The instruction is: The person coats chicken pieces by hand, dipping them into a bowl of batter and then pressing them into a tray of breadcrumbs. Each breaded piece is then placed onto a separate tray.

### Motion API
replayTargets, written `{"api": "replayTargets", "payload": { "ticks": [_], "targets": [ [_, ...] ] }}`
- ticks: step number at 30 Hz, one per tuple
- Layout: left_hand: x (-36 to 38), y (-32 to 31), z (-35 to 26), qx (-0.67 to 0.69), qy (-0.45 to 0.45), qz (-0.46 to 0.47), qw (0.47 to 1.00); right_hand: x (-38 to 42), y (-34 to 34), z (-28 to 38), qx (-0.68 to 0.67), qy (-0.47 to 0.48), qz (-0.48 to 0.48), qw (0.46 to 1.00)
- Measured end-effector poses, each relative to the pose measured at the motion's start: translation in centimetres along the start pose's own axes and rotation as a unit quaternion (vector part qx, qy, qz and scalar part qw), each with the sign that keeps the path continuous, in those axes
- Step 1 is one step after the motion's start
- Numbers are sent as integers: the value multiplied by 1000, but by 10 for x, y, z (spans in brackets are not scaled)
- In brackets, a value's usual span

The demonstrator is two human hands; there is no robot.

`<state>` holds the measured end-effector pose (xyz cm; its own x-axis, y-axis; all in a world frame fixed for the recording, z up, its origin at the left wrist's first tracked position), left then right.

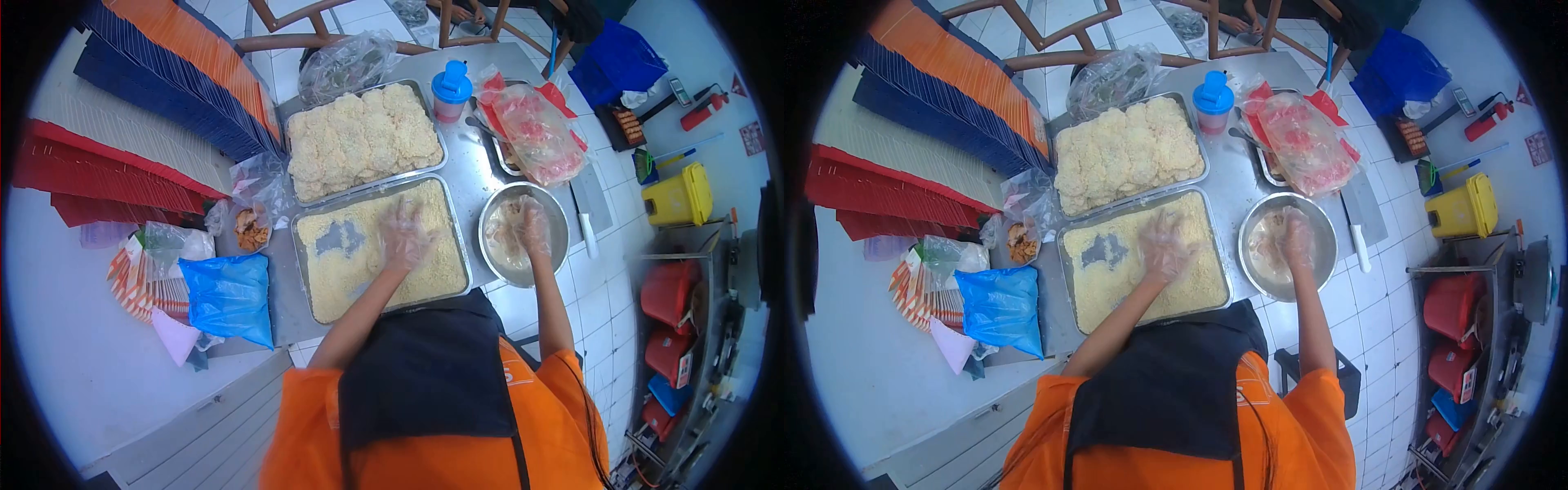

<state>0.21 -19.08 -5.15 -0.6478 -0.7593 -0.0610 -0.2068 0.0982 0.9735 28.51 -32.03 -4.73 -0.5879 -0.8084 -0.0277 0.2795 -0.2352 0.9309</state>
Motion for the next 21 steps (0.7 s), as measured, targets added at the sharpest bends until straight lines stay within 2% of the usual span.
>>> {"api": "replayTargets", "payload": {
  "ticks": [2,4,6,8,10,12,15,17,19,21],
  "targets": [
    [8,9,7,-7,7,16,1000,9,11,6,86,81,-70,991],
    [14,16,11,-15,12,34,999,3,-4,-12,96,103,-93,986],
    [15,19,14,-20,56,72,996,2,-7,-16,105,120,-120,980],
    [2,30,3,-20,25,69,997,1,-8,-12,93,59,-3,994],
    [-9,25,-1,-19,-7,66,998,1,-8,-6,102,59,3,993],
    [-16,6,-6,-48,-122,-2,991,1,-11,-5,114,57,10,992],
    [-21,12,-13,-29,-166,6,986,0,-22,-13,53,-8,64,997],
    [-24,14,-14,-2,-148,40,988,4,-26,-14,-40,11,23,999],
    [-21,10,-11,22,-128,72,989,-6,-29,-16,-12,6,63,998],
    [-17,9,-4,154,-144,7,978,-7,-26,-13,15,7,100,995]
  ]
}}
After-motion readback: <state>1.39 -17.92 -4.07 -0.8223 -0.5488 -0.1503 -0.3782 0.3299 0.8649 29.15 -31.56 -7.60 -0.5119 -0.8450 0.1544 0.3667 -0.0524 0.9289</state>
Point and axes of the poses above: each hand's wrist, its own x-axis away from the middle knuckle, its own y-axis out of the back of the hand, z = x × y, the point moved 4 cm from there along -x, towards the middle knuckle, and after that the axes turned 6 degrees about -y, right-handed, at the moved point
